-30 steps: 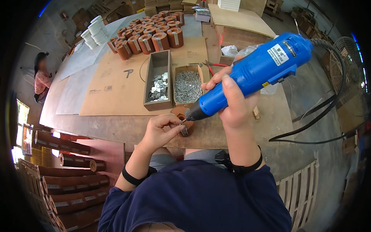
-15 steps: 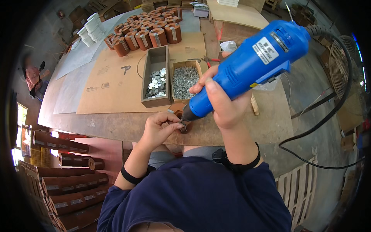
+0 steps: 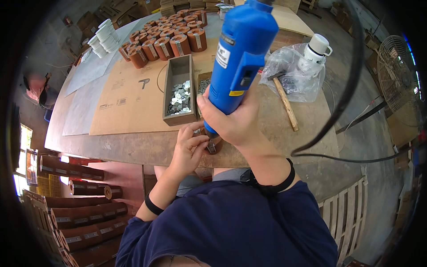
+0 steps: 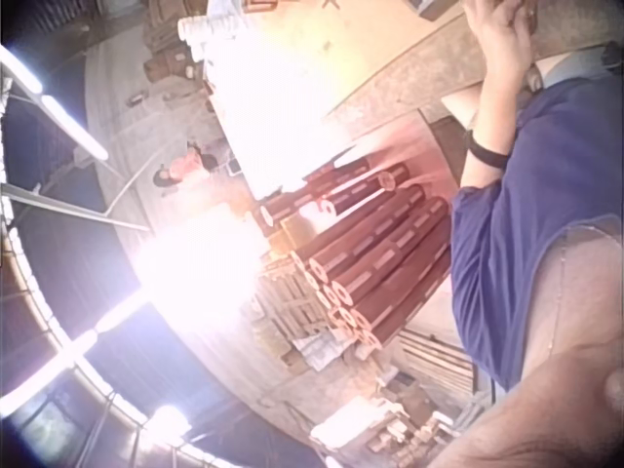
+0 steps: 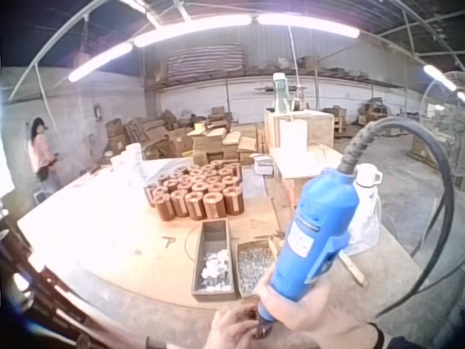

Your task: Assembling small metal plates onto cylindrical wood components using an electric screwdriver and hammer.

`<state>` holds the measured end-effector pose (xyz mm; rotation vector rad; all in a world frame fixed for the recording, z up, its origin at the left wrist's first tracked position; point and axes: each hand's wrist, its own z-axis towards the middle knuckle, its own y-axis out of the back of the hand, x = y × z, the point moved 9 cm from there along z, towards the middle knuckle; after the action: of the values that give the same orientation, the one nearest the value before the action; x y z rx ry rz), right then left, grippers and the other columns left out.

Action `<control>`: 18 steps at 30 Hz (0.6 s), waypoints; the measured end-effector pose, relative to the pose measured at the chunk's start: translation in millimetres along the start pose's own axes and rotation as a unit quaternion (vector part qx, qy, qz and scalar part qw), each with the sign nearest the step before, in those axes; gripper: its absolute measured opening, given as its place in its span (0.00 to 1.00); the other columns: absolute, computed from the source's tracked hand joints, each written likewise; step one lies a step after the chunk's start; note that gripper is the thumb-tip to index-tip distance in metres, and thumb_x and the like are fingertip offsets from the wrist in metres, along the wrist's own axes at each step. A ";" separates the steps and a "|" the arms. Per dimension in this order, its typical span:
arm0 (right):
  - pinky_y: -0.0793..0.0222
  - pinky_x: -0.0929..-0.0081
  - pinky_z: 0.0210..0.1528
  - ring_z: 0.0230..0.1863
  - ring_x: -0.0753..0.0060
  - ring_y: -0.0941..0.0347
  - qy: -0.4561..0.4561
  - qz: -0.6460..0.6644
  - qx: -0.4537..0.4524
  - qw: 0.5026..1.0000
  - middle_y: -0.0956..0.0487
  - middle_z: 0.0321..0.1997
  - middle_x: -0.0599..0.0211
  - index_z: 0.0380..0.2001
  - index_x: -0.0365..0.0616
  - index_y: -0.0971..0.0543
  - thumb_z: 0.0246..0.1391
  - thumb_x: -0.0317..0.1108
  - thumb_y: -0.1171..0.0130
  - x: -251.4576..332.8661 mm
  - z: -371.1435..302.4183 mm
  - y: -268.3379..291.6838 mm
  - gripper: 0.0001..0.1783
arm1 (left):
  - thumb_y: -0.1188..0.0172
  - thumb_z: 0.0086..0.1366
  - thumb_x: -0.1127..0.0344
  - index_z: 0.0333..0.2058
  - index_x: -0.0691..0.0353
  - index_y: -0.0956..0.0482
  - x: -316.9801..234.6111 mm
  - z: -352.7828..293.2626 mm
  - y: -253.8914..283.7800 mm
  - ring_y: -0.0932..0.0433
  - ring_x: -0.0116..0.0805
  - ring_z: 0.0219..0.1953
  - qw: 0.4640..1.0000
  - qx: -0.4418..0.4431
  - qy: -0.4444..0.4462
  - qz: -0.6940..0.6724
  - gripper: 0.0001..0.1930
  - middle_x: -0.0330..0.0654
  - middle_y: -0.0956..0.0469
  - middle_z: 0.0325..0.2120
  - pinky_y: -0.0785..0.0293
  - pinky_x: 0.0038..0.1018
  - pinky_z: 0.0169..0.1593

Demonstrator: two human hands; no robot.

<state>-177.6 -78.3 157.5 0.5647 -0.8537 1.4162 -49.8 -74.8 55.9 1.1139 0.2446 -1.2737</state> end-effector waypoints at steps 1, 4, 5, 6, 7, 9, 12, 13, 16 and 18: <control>0.28 0.72 0.34 0.27 0.71 0.27 -0.003 -0.008 -0.001 1.000 0.27 0.28 0.61 0.51 0.34 0.44 0.43 0.21 0.47 -1.8 -0.3 -0.4 0.30 | 0.42 0.45 0.78 0.29 0.63 0.20 2.2 -2.8 -1.9 0.34 0.44 0.48 1.000 -0.001 0.001 -0.003 0.09 0.43 0.29 0.45 0.38 0.35 0.51; 0.28 0.73 0.33 0.27 0.72 0.26 -0.017 -0.015 -0.008 1.000 0.27 0.27 0.62 0.51 0.34 0.43 0.42 0.21 0.46 -3.8 -1.7 -2.9 0.30 | 0.45 0.47 0.79 0.31 0.63 0.21 6.1 -6.9 -3.8 0.35 0.47 0.48 1.000 0.001 0.004 -0.001 0.11 0.44 0.30 0.47 0.39 0.36 0.52; 0.29 0.73 0.33 0.28 0.72 0.26 -0.027 -0.015 -0.015 0.999 0.27 0.26 0.62 0.50 0.33 0.43 0.42 0.20 0.46 -5.2 -2.4 -3.0 0.30 | 0.46 0.48 0.80 0.32 0.63 0.21 6.8 -7.8 -4.6 0.35 0.47 0.48 1.000 0.005 0.005 0.004 0.12 0.44 0.30 0.47 0.39 0.37 0.52; 0.29 0.73 0.33 0.28 0.72 0.26 -0.027 -0.015 -0.014 0.999 0.27 0.26 0.62 0.50 0.33 0.43 0.42 0.20 0.46 -5.1 -2.7 -4.0 0.30 | 0.46 0.48 0.80 0.32 0.63 0.21 7.3 -8.5 -4.4 0.35 0.47 0.48 1.000 0.004 0.005 0.004 0.12 0.44 0.30 0.47 0.39 0.37 0.52; 0.29 0.74 0.33 0.27 0.72 0.26 -0.025 -0.014 -0.006 1.000 0.27 0.27 0.62 0.50 0.33 0.43 0.42 0.20 0.46 -4.7 -2.4 -6.1 0.30 | 0.47 0.48 0.80 0.32 0.63 0.21 7.9 -8.8 -4.4 0.35 0.47 0.49 1.000 0.004 0.007 0.003 0.12 0.44 0.30 0.47 0.40 0.37 0.52; 0.29 0.74 0.34 0.27 0.73 0.26 -0.023 -0.013 0.003 1.000 0.27 0.27 0.63 0.50 0.32 0.43 0.41 0.20 0.46 -5.8 -2.2 -8.2 0.30 | 0.47 0.48 0.80 0.33 0.63 0.21 9.4 -9.6 -4.8 0.36 0.47 0.49 1.000 0.003 0.009 0.002 0.12 0.45 0.30 0.47 0.40 0.37 0.52; 0.29 0.75 0.34 0.27 0.73 0.27 0.008 -0.035 0.012 0.999 0.27 0.27 0.63 0.50 0.32 0.43 0.41 0.20 0.45 -7.3 -3.3 -9.1 0.30 | 0.47 0.48 0.79 0.32 0.64 0.21 10.5 -10.5 -5.5 0.36 0.47 0.49 1.000 0.000 0.006 0.011 0.12 0.44 0.30 0.47 0.40 0.37 0.52; 0.29 0.75 0.34 0.28 0.74 0.27 0.016 -0.040 0.021 0.999 0.27 0.27 0.63 0.50 0.32 0.43 0.41 0.20 0.45 -7.7 -4.0 -10.3 0.30 | 0.47 0.48 0.79 0.32 0.64 0.21 10.4 -10.7 -5.7 0.36 0.47 0.49 1.000 0.000 0.005 0.011 0.12 0.45 0.30 0.47 0.40 0.37 0.52; 0.30 0.76 0.35 0.28 0.75 0.27 0.024 -0.056 0.031 0.998 0.27 0.26 0.64 0.50 0.32 0.43 0.41 0.20 0.45 -6.2 -5.8 -12.6 0.30 | 0.46 0.48 0.78 0.32 0.64 0.21 10.8 -11.3 -6.3 0.36 0.48 0.50 1.000 -0.004 0.004 0.017 0.11 0.45 0.30 0.47 0.41 0.38 0.53; 0.30 0.76 0.35 0.28 0.75 0.27 0.025 -0.068 0.032 0.997 0.27 0.26 0.65 0.50 0.33 0.43 0.41 0.20 0.45 -5.6 -7.6 -15.2 0.31 | 0.45 0.48 0.77 0.31 0.63 0.21 11.5 -11.9 -5.9 0.36 0.49 0.50 1.000 -0.010 0.004 0.025 0.10 0.45 0.30 0.47 0.42 0.39 0.53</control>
<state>-161.0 -77.5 150.8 0.6217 -0.7177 1.3324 -45.9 -72.3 38.9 1.1022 0.2336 -1.2212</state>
